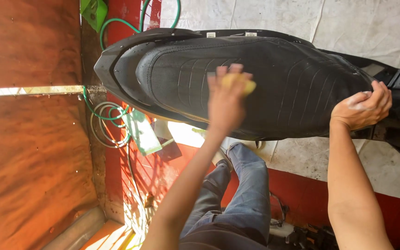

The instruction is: The person scrubs the black seat of a motorcycle with a yellow sponge and soapy water. They use their left hand to hold the seat steady while scrubbing with their right hand.

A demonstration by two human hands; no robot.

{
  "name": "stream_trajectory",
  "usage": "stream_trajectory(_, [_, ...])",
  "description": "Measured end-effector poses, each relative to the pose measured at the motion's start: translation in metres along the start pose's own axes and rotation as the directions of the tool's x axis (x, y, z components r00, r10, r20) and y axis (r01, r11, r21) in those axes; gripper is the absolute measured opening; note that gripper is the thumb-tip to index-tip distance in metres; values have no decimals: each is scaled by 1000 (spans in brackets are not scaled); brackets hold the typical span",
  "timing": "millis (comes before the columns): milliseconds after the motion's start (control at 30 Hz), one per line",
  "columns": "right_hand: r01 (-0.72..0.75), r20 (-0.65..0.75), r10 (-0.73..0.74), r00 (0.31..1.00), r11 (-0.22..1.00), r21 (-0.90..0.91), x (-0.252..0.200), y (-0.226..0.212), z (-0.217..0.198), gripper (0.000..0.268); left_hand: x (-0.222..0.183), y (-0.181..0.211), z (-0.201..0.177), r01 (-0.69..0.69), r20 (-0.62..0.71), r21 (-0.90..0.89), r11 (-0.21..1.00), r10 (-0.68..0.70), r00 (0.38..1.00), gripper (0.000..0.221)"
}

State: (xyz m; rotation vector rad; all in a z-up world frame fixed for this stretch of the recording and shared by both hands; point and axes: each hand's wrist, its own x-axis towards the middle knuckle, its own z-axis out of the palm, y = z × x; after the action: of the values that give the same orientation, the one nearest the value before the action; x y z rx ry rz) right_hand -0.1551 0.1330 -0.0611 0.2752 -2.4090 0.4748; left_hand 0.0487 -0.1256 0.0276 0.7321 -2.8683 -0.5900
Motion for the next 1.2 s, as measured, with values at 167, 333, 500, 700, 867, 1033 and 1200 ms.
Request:
stream_trajectory(167, [43,-35,-43,998,999,-11,-1,-3,-2,33,3,90,71,-181,89,95,979,173,981,57])
stream_trajectory(333, [70,-39,-70,997,998,7,1,-4,-2,34,15,98,44,-170,217,422,890,83,973,85])
stream_trajectory(500, [103,-75,-102,992,995,9,8,-10,-7,46,46,-13,-6,-92,-126,-109,990,78,989,53])
stream_trajectory(700, [-63,22,63,998,998,2,-2,-4,0,32,69,-61,-33,-63,-109,162,985,81,991,48])
stream_trajectory(867, [-78,39,77,996,997,20,-2,-5,1,33,69,-62,-32,-30,-167,184,983,61,984,46])
stream_trajectory(1033, [-89,55,87,995,996,21,-1,-4,-2,34,71,-63,-28,-19,-163,199,980,52,985,45])
stream_trajectory(1200, [-95,87,90,992,994,55,-2,-1,-1,38,75,-62,-30,8,-144,209,978,23,989,46])
